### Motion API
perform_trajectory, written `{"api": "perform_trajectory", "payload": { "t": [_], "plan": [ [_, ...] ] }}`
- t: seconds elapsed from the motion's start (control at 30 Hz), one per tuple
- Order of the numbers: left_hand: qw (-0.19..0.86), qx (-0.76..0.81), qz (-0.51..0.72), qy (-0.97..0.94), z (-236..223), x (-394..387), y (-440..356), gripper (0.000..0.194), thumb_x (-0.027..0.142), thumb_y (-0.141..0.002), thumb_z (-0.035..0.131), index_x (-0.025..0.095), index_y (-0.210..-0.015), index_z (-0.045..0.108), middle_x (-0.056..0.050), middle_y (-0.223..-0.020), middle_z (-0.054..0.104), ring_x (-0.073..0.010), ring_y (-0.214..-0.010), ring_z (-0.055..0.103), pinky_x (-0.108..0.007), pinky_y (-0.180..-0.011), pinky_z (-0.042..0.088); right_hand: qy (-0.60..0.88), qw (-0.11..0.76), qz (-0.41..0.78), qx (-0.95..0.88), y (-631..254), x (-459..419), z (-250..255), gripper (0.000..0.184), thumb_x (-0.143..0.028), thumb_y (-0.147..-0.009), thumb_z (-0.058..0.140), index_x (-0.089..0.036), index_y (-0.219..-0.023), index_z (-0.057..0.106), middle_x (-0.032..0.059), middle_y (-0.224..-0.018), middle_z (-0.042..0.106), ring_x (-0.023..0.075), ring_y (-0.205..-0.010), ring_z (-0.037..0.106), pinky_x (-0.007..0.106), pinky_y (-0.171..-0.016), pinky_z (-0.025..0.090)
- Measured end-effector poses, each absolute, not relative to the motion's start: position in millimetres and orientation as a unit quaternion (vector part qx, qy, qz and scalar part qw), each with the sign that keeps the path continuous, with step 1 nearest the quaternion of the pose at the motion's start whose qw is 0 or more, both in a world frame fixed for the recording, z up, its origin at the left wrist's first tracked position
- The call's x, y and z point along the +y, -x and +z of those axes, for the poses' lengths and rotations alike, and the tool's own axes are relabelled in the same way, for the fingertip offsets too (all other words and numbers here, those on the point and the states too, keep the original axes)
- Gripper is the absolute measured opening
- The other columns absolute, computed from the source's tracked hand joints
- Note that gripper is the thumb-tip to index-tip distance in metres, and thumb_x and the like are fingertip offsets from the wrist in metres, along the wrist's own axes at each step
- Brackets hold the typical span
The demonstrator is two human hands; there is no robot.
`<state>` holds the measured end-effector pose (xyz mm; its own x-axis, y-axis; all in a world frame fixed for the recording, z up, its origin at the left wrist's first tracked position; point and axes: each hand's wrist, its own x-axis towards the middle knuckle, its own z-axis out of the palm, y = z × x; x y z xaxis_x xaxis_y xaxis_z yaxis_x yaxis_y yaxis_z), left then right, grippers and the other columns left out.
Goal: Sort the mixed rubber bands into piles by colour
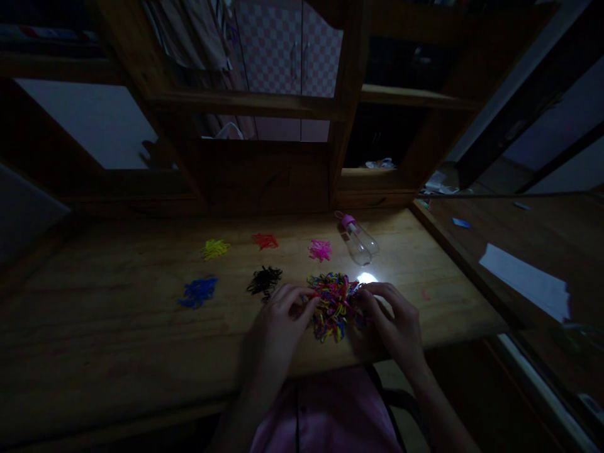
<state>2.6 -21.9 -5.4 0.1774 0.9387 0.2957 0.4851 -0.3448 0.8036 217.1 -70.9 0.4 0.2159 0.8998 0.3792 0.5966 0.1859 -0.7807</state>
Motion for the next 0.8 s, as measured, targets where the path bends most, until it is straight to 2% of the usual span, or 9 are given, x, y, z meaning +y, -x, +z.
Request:
{"api": "perform_trajectory", "payload": {
  "t": [0.17, 0.3, 0.43, 0.63, 0.8],
  "plan": [
    [0.415, 0.534, 0.406, -0.614, 3, -23, -2, 0.012, 0.032, -0.084, 0.068, 0.020, -0.085, 0.070, -0.003, -0.088, 0.073, -0.0184, -0.080, 0.068, -0.028, -0.071, 0.051, 0.620, 0.478, 0.155, -0.602, -217, -70, 0, 0.010, -0.026, -0.091, 0.060, -0.023, -0.089, 0.069, 0.0039, -0.094, 0.068, 0.0209, -0.091, 0.064, 0.033, -0.080, 0.049],
    [0.559, 0.496, 0.431, -0.505, 3, -22, -2, 0.022, 0.037, -0.077, 0.074, 0.018, -0.087, 0.070, -0.005, -0.090, 0.075, -0.0197, -0.085, 0.071, -0.026, -0.072, 0.054, 0.621, 0.477, 0.162, -0.601, -217, -71, 0, 0.010, -0.026, -0.091, 0.060, -0.023, -0.088, 0.069, 0.0042, -0.094, 0.067, 0.0211, -0.091, 0.064, 0.033, -0.080, 0.049],
    [0.646, 0.468, 0.427, -0.426, 7, -24, 1, 0.029, 0.038, -0.079, 0.074, 0.016, -0.098, 0.070, -0.009, -0.097, 0.076, -0.0196, -0.088, 0.072, -0.024, -0.070, 0.055, 0.622, 0.477, 0.175, -0.596, -216, -71, 0, 0.010, -0.027, -0.092, 0.060, -0.023, -0.089, 0.068, 0.0047, -0.095, 0.067, 0.0211, -0.091, 0.063, 0.033, -0.079, 0.050],
    [0.700, 0.419, 0.418, -0.399, 18, -21, 6, 0.030, 0.038, -0.081, 0.073, 0.015, -0.096, 0.065, -0.012, -0.099, 0.076, -0.0220, -0.088, 0.073, -0.032, -0.082, 0.057, 0.620, 0.475, 0.173, -0.600, -217, -71, -1, 0.010, -0.027, -0.092, 0.059, -0.023, -0.089, 0.068, 0.0052, -0.094, 0.067, 0.0216, -0.091, 0.063, 0.034, -0.079, 0.050],
    [0.691, 0.401, 0.415, -0.435, 18, -19, 3, 0.026, 0.040, -0.083, 0.070, 0.018, -0.094, 0.061, -0.011, -0.100, 0.077, -0.0233, -0.098, 0.071, -0.035, -0.092, 0.052, 0.620, 0.472, 0.172, -0.602, -217, -71, 0, 0.012, -0.028, -0.092, 0.059, -0.022, -0.090, 0.069, 0.0057, -0.095, 0.068, 0.0219, -0.092, 0.064, 0.033, -0.080, 0.050]
  ]
}}
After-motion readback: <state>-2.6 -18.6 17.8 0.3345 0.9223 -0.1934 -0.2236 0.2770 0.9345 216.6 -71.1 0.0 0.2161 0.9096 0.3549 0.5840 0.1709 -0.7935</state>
